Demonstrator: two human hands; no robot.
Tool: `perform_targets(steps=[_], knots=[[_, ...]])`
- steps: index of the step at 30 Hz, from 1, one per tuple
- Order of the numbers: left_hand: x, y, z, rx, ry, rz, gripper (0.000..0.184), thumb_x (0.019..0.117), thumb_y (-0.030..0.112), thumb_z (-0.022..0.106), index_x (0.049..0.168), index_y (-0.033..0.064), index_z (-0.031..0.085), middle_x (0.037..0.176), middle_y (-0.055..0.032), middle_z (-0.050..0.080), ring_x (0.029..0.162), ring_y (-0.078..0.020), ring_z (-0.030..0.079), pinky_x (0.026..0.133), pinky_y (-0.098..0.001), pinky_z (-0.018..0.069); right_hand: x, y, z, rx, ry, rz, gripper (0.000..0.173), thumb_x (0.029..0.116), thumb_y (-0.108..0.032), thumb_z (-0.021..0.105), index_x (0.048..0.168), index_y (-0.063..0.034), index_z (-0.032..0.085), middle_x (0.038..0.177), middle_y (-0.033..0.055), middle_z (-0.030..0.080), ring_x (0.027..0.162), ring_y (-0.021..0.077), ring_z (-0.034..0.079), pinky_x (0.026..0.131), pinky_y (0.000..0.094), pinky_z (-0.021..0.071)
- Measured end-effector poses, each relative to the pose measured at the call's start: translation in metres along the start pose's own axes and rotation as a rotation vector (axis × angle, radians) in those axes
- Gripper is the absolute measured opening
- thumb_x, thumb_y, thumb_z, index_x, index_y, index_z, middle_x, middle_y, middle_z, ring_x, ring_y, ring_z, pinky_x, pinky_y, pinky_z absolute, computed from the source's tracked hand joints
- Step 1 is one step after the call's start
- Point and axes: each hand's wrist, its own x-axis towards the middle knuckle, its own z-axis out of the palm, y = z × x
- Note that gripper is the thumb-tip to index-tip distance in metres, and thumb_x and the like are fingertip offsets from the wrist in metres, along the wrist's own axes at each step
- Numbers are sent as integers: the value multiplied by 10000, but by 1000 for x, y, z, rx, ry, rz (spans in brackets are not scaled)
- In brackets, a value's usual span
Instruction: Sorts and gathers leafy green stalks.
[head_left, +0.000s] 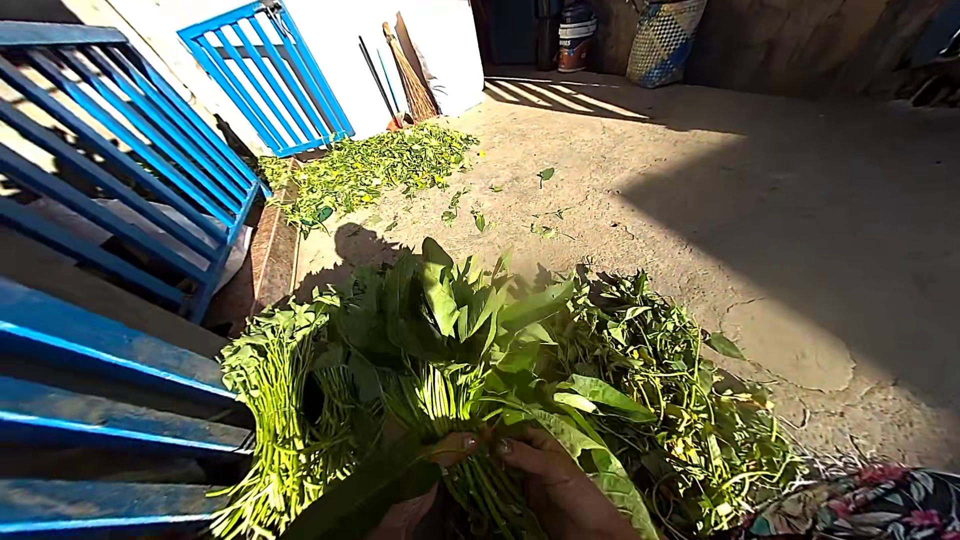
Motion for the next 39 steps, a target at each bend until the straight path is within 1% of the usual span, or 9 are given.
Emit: perform_targets(steps=[2, 5, 8, 12, 16, 19, 24, 28, 39], knots=[[-1, -2, -3, 14, -75, 53, 420, 746, 57, 866, 1123, 150, 706, 1003, 22, 773, 946, -100, 735, 870, -302, 613, -5, -5, 7, -98, 45, -80, 78, 963, -97, 661, 1026, -53, 673, 987, 43, 728, 922, 105, 681, 878, 308, 563], [1, 0, 0, 48, 32, -56, 418, 644, -56, 858, 1005, 18, 660, 856, -117, 763, 777, -229, 760, 752, -371, 645, -13, -11, 14, -524, 118, -258, 108, 1013, -169, 595, 1021, -67, 631, 870, -56, 665, 800, -7, 633, 769, 190, 545], [3, -5, -5, -40, 3, -22, 366, 702, -15, 866, 1018, 33, 688, 871, -159, 752, 777, -266, 752, 767, -415, 639, -7, 7, -18, -1135, 163, -350, 343, 1041, -322, 539, 994, -5, 661, 783, 56, 638, 726, 140, 633, 689, 352, 551], [10, 2, -14, -139, 181, 10, 310, 734, -71, 786, 1006, -18, 647, 869, -214, 724, 770, -308, 742, 759, -464, 638, -5, 12, -72, -1721, 69, 388, 409, 1054, -346, 480, 1190, 14, 619, 1060, 265, 693, 1034, 445, 688, 865, 628, 531], [21, 4, -18, -72, 403, 1, 441, 690, -149, 742, 1081, -75, 552, 872, -248, 706, 753, -341, 740, 713, -499, 646, -13, -11, -109, -1867, -3, 861, 507, 977, -379, 676, 1306, 3, 629, 1295, 308, 626, 1237, 507, 582, 987, 704, 458], [20, 0, -12, 61, 475, -54, 503, 645, -162, 793, 1101, -86, 593, 909, -233, 707, 796, -301, 733, 732, -469, 644, -8, -54, -78, -1876, 62, 707, 399, 1025, -343, 575, 1329, -101, 665, 1355, 288, 594, 1278, 494, 552, 1012, 698, 442], [20, -15, -2, 76, 422, -112, 543, 624, -146, 832, 1109, -117, 590, 921, -278, 704, 802, -353, 735, 739, -502, 645, 5, -72, -25, -1307, -158, -1, 478, 1060, -489, 477, 1194, -106, 730, 1112, 77, 711, 1052, 176, 663, 961, 417, 519], [20, -19, 2, 82, 434, -117, 578, 592, -157, 854, 1109, -113, 599, 947, -265, 708, 837, -335, 737, 762, -496, 645, 18, -44, 2, -813, -260, -114, 279, 1035, -261, 615, 1157, -23, 694, 1042, 50, 715, 956, 91, 676, 881, 279, 566], [19, -17, 2, 68, 480, -177, 570, 639, -145, 838, 1145, -117, 579, 966, -281, 701, 856, -354, 733, 772, -505, 641, 16, -32, 19, -828, -190, -107, 237, 1095, -212, 419, 1140, -50, 586, 816, 6, 540, 685, 71, 534, 638, 233, 471]])
